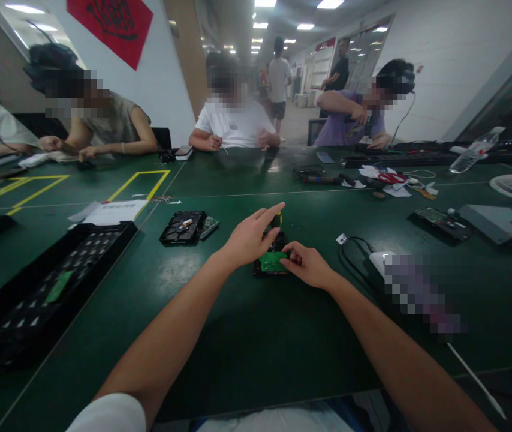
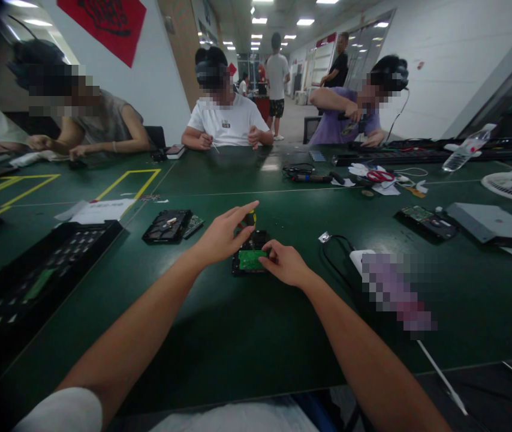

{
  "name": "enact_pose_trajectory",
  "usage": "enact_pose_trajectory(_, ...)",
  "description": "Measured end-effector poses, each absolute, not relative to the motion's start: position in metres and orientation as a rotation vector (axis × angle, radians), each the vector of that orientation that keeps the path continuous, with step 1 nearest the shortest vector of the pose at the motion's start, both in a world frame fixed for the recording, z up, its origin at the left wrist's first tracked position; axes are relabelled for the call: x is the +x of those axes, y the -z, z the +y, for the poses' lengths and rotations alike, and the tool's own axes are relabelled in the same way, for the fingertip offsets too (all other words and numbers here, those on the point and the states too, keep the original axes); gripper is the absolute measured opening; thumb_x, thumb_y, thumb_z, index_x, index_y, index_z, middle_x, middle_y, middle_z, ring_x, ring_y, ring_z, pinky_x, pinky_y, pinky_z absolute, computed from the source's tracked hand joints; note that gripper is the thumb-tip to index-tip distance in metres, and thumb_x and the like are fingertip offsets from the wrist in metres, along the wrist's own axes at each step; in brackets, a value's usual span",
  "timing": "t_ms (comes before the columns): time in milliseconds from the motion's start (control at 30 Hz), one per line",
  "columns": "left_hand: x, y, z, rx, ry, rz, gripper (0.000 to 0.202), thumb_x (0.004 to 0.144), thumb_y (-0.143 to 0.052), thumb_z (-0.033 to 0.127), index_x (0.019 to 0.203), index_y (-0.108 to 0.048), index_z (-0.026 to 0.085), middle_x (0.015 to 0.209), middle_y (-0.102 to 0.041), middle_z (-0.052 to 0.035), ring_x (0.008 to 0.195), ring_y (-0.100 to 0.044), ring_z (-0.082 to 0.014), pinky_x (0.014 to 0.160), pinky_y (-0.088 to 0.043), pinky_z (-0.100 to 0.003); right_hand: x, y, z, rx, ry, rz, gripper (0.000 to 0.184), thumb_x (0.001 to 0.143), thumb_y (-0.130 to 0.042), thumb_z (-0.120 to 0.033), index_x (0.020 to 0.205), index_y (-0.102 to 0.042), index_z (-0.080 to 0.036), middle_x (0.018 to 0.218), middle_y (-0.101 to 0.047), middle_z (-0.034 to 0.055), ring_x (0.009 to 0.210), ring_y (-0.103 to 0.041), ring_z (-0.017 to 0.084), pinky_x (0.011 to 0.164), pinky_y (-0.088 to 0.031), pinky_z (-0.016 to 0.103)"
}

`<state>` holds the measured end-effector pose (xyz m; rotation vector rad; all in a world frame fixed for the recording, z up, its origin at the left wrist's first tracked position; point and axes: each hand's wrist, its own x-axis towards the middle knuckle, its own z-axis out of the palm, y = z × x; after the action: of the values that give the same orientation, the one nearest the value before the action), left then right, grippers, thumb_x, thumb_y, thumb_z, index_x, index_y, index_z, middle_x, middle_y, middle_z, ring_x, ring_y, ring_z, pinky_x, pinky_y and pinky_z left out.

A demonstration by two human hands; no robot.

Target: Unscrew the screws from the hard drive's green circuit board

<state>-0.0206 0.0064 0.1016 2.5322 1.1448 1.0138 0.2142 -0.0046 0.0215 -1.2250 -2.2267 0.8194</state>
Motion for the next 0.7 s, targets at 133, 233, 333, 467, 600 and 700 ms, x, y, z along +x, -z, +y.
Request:
enact_pose_trajectory(133,-0.0193,-0.0998,0.0072,2.502,-1.047,1.128,0.061,0.099,-0.058,0.022,0.158,-0.040,0.028,0.129,-0.063,-0.0095,0.104,-0.065,-0.0220,0.098,-0.055,-0.041,0.2143,-0.0189,-0.0033,-1.216,-0.806,-2.223,0.023,0.099,-0.063,-0.039,0.116,-0.059,-0.023,0.075,-0.059,-0.0044,0.063,-0.056,0.012,0.061,-0.039,0.026)
enact_pose_trajectory(233,-0.0181,-0.1011,0.0066,2.479,-1.050,1.144,0.053,0.099,-0.061,0.027,0.151,-0.049,0.028,0.116,-0.063,-0.0077,0.094,-0.064,-0.0203,0.092,-0.056,-0.039,0.2143,-0.0172,-0.0027,-1.227,-0.812,-2.220,0.024,0.099,-0.063,-0.039,0.116,-0.058,-0.024,0.074,-0.059,-0.0049,0.063,-0.056,0.012,0.061,-0.039,0.026)
enact_pose_trajectory(333,-0.0189,-0.1030,0.0065,2.457,-1.045,1.116,0.050,0.099,-0.063,0.028,0.147,-0.054,0.028,0.115,-0.064,-0.0074,0.093,-0.064,-0.0196,0.091,-0.057,-0.038,0.2143,-0.0172,-0.0030,-1.227,-0.820,-2.219,0.025,0.099,-0.063,-0.040,0.117,-0.058,-0.023,0.075,-0.059,-0.0046,0.063,-0.057,0.013,0.061,-0.039,0.026)
enact_pose_trajectory(467,-0.0215,-0.1032,0.0078,2.417,-1.047,1.013,0.056,0.100,-0.056,0.019,0.154,-0.045,0.029,0.131,-0.065,-0.0083,0.109,-0.065,-0.0211,0.100,-0.055,-0.040,0.2147,-0.0182,-0.0038,-1.226,-0.824,-2.219,0.026,0.100,-0.062,-0.042,0.117,-0.058,-0.023,0.075,-0.060,-0.0041,0.063,-0.057,0.013,0.061,-0.039,0.027)
enact_pose_trajectory(600,-0.0207,-0.1037,0.0074,2.431,-1.036,1.056,0.053,0.099,-0.061,0.024,0.151,-0.050,0.029,0.125,-0.067,-0.0081,0.104,-0.067,-0.0227,0.097,-0.057,-0.041,0.2154,-0.0183,-0.0038,-1.234,-0.844,-2.207,0.026,0.099,-0.062,-0.042,0.117,-0.058,-0.024,0.075,-0.060,-0.0043,0.064,-0.057,0.013,0.061,-0.040,0.027)
enact_pose_trajectory(700,-0.0189,-0.1056,0.0052,2.435,-1.039,1.074,0.054,0.099,-0.063,0.027,0.152,-0.050,0.030,0.121,-0.067,-0.0080,0.103,-0.067,-0.0235,0.096,-0.057,-0.043,0.2158,-0.0183,-0.0039,-1.241,-0.846,-2.209,0.025,0.099,-0.063,-0.041,0.117,-0.058,-0.024,0.076,-0.061,-0.0040,0.064,-0.058,0.013,0.061,-0.040,0.027)
